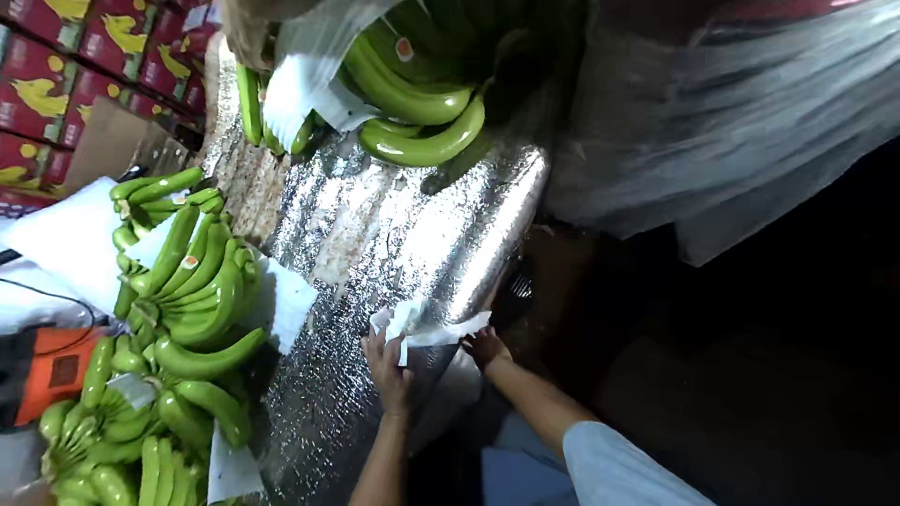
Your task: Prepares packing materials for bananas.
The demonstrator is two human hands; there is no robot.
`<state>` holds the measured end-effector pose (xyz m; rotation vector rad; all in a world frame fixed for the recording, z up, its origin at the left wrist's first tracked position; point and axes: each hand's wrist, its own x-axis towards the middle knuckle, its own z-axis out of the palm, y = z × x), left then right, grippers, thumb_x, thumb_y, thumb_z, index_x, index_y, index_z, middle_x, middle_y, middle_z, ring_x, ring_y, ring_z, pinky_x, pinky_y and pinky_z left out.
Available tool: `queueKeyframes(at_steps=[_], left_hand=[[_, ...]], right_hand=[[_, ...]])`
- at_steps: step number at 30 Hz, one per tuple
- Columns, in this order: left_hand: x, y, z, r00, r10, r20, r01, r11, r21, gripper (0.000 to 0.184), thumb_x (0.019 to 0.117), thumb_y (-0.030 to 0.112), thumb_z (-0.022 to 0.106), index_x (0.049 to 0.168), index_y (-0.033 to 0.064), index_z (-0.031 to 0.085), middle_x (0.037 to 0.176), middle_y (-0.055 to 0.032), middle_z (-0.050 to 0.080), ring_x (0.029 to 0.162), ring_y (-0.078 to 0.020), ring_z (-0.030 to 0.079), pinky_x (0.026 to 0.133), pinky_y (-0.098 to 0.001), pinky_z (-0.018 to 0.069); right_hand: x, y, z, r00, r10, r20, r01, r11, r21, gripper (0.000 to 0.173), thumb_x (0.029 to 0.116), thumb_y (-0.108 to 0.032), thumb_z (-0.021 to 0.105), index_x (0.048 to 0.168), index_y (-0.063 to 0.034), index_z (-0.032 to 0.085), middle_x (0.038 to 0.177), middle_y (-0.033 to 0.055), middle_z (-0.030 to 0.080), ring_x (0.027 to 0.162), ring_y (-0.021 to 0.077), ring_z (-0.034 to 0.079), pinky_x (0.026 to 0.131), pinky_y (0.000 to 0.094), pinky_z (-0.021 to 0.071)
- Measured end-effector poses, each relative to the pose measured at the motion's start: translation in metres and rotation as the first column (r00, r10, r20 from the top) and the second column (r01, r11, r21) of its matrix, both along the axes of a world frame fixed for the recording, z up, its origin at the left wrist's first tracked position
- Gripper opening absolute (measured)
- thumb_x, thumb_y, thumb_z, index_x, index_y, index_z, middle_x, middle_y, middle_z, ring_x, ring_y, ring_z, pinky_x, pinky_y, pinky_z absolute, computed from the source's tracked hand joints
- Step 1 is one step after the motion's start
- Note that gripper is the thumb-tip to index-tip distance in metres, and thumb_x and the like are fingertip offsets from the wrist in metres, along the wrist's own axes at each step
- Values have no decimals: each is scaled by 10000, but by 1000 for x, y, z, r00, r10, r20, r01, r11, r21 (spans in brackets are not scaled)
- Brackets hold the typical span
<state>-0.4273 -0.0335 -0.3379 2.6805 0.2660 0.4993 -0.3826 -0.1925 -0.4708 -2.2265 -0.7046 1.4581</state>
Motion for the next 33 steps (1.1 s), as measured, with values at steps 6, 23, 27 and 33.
queueKeyframes(at_steps=[6,23,27,33], left_hand=[[0,-4,-3,998,-41,56,38,998,55,286,880,58,569,1038,-149,686,1218,-358,645,1191,-551,590,1069,-566,459],[-122,-104,-25,-60,-439,-896,236,866,-440,632,1006,124,614,1585,86,363,1609,-253,358,1453,-441,407,1175,-604,349],[-80,-121,-4,48,-666,-745,69,746,-662,462,1097,214,482,1483,-40,466,1466,-276,526,1367,-372,522,1168,-499,385],[-19,-194,-7,-153,-256,-954,570,766,-297,498,1034,399,574,1326,0,633,1344,-252,637,1290,-422,589,1084,-636,441]], right_hand=[[-61,-95,0,995,96,35,-90,985,-144,431,929,80,569,1350,-5,607,1508,207,484,1372,475,434,1151,655,281],[-139,-183,149,948,-133,289,134,991,15,258,1030,-71,531,1224,-40,698,1384,154,612,1272,415,542,1054,633,368],[-137,-213,149,927,-343,153,313,931,189,330,1018,-95,577,1337,-85,662,1541,141,492,1405,391,460,1137,602,357],[-117,-340,130,501,-863,63,853,505,133,335,1023,-148,590,1345,-83,658,1461,168,557,1361,300,527,1149,454,412]])
